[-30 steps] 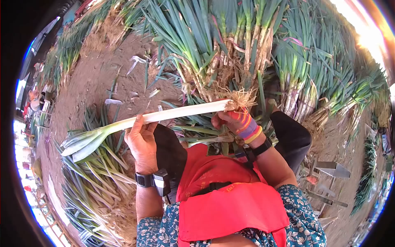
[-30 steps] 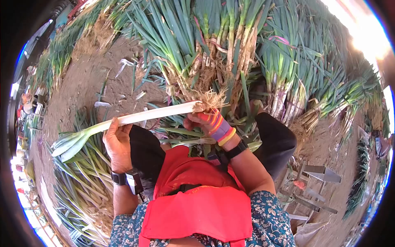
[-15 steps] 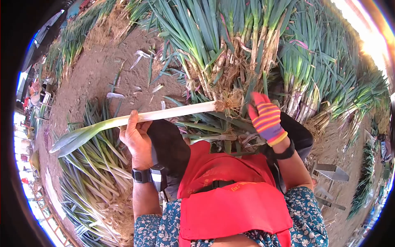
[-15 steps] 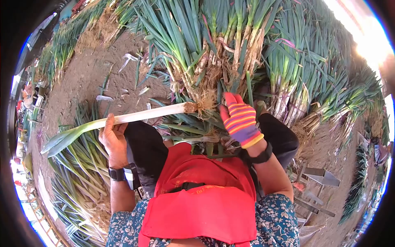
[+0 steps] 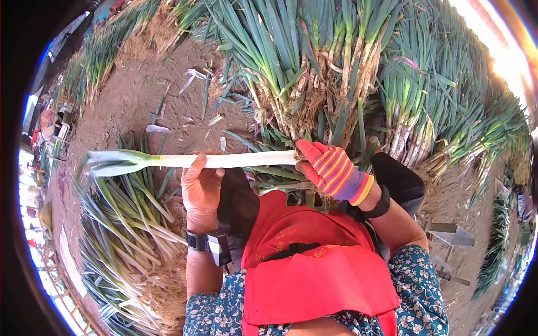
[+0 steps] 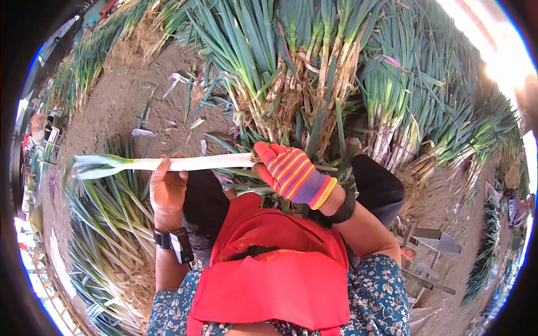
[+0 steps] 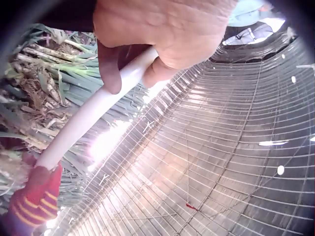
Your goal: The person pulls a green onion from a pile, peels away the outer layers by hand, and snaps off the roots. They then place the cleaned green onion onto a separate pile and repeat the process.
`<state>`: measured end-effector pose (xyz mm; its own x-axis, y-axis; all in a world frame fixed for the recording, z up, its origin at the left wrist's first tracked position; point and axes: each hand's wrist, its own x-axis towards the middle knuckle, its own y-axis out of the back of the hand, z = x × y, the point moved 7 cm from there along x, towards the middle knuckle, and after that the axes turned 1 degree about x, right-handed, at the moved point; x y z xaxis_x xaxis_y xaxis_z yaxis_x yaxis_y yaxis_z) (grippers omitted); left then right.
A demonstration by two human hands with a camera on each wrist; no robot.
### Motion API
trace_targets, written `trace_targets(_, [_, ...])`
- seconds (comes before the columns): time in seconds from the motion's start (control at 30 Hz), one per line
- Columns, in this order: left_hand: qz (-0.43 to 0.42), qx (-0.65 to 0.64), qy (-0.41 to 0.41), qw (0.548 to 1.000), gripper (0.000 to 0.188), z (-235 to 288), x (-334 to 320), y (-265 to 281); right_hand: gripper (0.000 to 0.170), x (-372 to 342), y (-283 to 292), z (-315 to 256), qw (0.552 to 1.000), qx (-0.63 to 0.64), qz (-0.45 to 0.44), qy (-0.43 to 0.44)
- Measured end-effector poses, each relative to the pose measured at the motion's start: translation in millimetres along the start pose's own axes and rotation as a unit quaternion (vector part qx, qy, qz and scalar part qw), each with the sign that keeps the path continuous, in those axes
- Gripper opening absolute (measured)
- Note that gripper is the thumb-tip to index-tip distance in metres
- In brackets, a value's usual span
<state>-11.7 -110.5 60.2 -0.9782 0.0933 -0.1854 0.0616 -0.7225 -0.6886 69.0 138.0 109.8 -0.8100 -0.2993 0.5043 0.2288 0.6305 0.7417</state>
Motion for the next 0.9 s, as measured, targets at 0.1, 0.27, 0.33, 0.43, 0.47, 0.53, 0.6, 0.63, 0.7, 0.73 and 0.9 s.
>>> trace_targets(0.1, [0.002, 0.016, -0.008, 1.000, 0.009, -7.1, -0.8, -2.0, 0.045, -0.6, 4.2, -6.2, 0.985, -0.159, 0.063, 0.010])
trace_targets(0.27, [0.024, 0.068, -0.057, 0.996, 0.008, -6.2, -5.0, -6.4, 0.037, -3.4, -8.0, -1.4, 0.965, -0.257, 0.033, 0.036])
trace_targets(0.33, [0.021, 0.071, -0.058, 0.996, 0.008, -6.7, -8.4, -9.6, 0.035, -1.1, -9.7, 2.1, 0.967, -0.251, 0.012, 0.030])
trace_targets(0.43, [0.005, 0.067, -0.061, 0.996, 0.009, -5.4, -14.0, -12.5, 0.037, -5.6, -19.7, 9.3, 0.988, -0.154, -0.021, 0.005])
trace_targets(0.47, [-0.015, 0.059, -0.061, 0.996, 0.009, -4.7, -14.6, -14.7, 0.036, -5.4, -23.2, 14.2, 0.991, -0.122, -0.034, -0.033])
trace_targets(0.53, [-0.020, 0.063, -0.068, 0.995, 0.010, -2.5, -15.6, -13.5, 0.034, -11.3, -33.6, 24.8, 0.992, -0.089, -0.049, -0.071])
trace_targets(0.6, [-0.030, 0.066, -0.076, 0.994, 0.011, 0.4, -16.6, -12.6, 0.030, -20.9, -42.3, 34.1, 0.999, -0.023, 0.024, -0.019])
trace_targets(0.63, [-0.051, 0.076, -0.080, 0.993, 0.014, 2.5, -17.3, -14.1, 0.030, -18.4, -43.2, 33.4, 0.999, -0.023, 0.025, -0.019])
trace_targets(0.7, [-0.072, 0.088, -0.085, 0.990, 0.016, 6.0, -19.0, -16.1, 0.009, -15.7, -38.1, 48.5, 0.984, 0.053, 0.094, -0.142])
trace_targets(0.73, [-0.084, 0.096, -0.095, 0.987, 0.018, 9.7, -21.0, -19.0, 0.007, -26.0, -47.8, 72.8, 0.968, 0.118, 0.099, -0.197])
trace_targets(0.9, [-0.109, 0.114, -0.142, 0.977, 0.017, 37.2, -27.2, -33.8, 0.008, -92.9, -73.3, 165.7, 0.642, 0.500, 0.250, -0.525])
